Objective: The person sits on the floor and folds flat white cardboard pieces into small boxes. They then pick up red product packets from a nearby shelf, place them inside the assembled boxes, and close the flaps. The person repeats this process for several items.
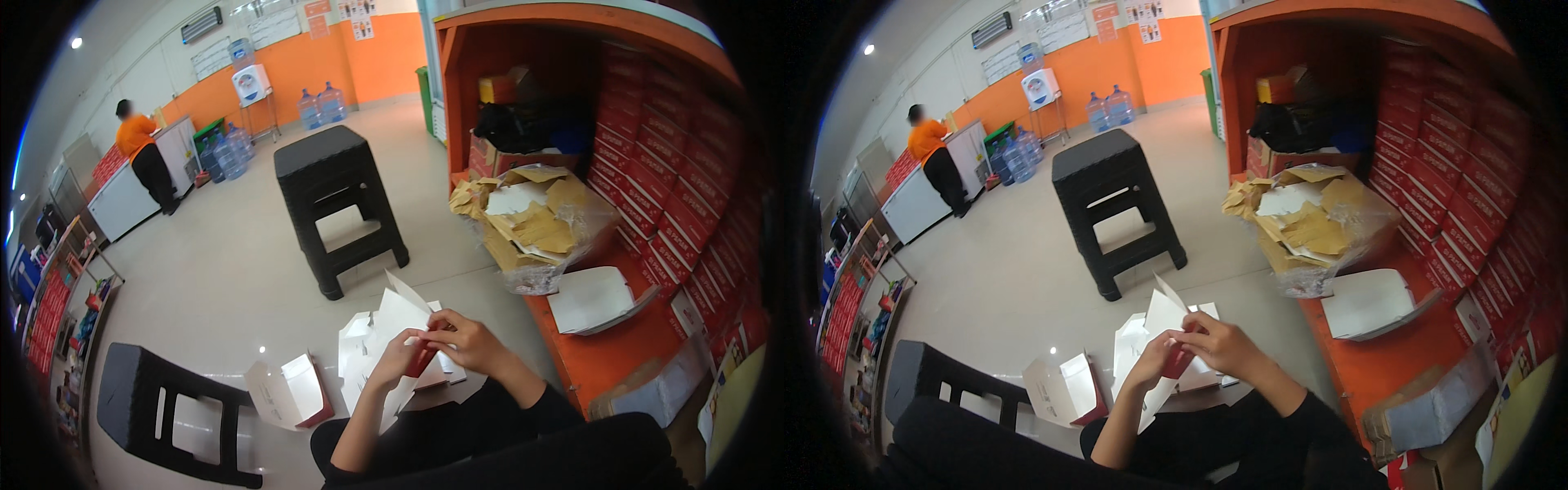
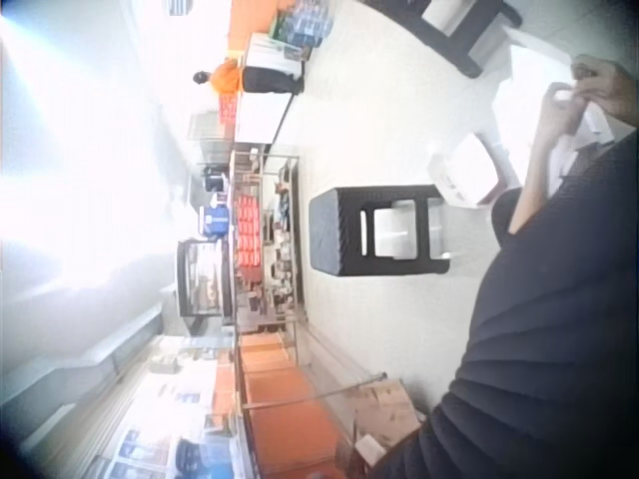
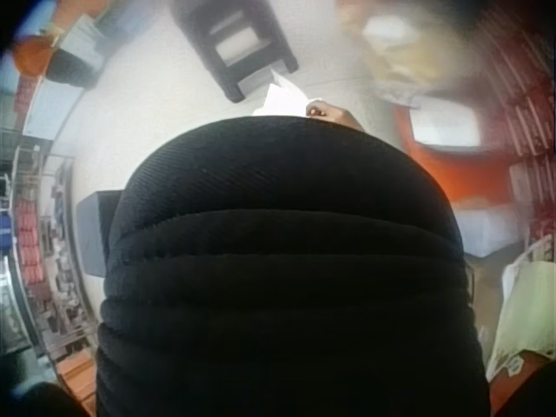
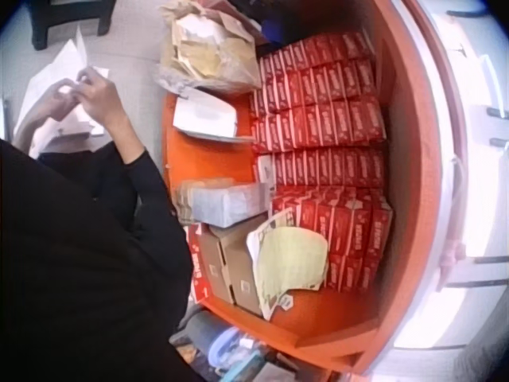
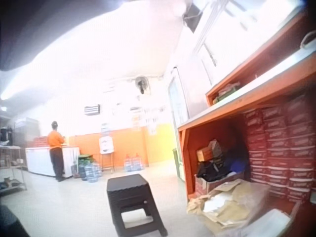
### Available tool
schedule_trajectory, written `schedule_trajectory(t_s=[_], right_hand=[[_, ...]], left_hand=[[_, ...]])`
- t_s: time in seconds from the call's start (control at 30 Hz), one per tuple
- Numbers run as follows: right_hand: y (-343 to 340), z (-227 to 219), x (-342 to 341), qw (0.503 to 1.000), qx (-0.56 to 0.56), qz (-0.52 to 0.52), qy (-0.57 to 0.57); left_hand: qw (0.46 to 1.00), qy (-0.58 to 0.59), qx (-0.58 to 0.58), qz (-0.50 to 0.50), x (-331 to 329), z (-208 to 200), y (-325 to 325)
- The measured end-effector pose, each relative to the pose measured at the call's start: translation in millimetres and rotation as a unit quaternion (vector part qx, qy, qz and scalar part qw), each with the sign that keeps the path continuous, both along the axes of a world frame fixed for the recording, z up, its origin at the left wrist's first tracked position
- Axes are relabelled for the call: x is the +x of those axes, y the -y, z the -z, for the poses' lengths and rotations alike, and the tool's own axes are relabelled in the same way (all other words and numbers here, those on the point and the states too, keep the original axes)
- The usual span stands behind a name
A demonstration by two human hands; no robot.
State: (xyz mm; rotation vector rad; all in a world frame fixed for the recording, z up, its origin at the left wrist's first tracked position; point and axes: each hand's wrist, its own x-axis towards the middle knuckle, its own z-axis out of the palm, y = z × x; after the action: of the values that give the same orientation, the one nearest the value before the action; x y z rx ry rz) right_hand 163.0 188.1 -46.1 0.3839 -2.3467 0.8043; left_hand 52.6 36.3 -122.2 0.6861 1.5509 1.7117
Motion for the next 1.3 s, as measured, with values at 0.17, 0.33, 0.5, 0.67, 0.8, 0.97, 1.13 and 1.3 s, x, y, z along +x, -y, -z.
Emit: schedule_trajectory(t_s=[0.17,0.33,0.5,0.67,0.8,0.97,1.13,1.3], right_hand=[[83.7,32.9,64.4,0.935,-0.314,-0.149,0.075],[163.5,84.7,92.0,0.435,-0.800,-0.300,0.285],[128.8,66.6,30.0,0.550,-0.834,-0.036,0.041],[86.9,65.0,-4.6,0.590,-0.805,-0.010,-0.063],[72.2,49.7,-20.9,0.624,-0.781,0.000,0.012],[79.9,31.5,-21.3,0.693,-0.719,-0.013,0.061],[111.8,40.3,-21.3,0.787,-0.616,0.032,-0.005],[134.8,51.5,-26.0,0.709,-0.704,-0.040,0.007]], left_hand=[[0.955,0.208,0.178,-0.114,-1.4,-10.6,-6.2],[0.913,0.230,0.319,-0.112,4.5,-15.8,0.3],[0.885,0.049,0.347,-0.307,29.2,-44.1,10.3],[0.864,-0.078,0.296,-0.399,36.7,-29.9,29.8],[0.843,-0.068,0.295,-0.444,46.6,-33.9,43.1],[0.799,-0.069,0.308,-0.512,53.4,-34.0,43.6],[0.765,-0.027,0.365,-0.530,61.8,-19.3,29.3],[0.790,0.075,0.408,-0.451,68.9,-4.8,19.1]])
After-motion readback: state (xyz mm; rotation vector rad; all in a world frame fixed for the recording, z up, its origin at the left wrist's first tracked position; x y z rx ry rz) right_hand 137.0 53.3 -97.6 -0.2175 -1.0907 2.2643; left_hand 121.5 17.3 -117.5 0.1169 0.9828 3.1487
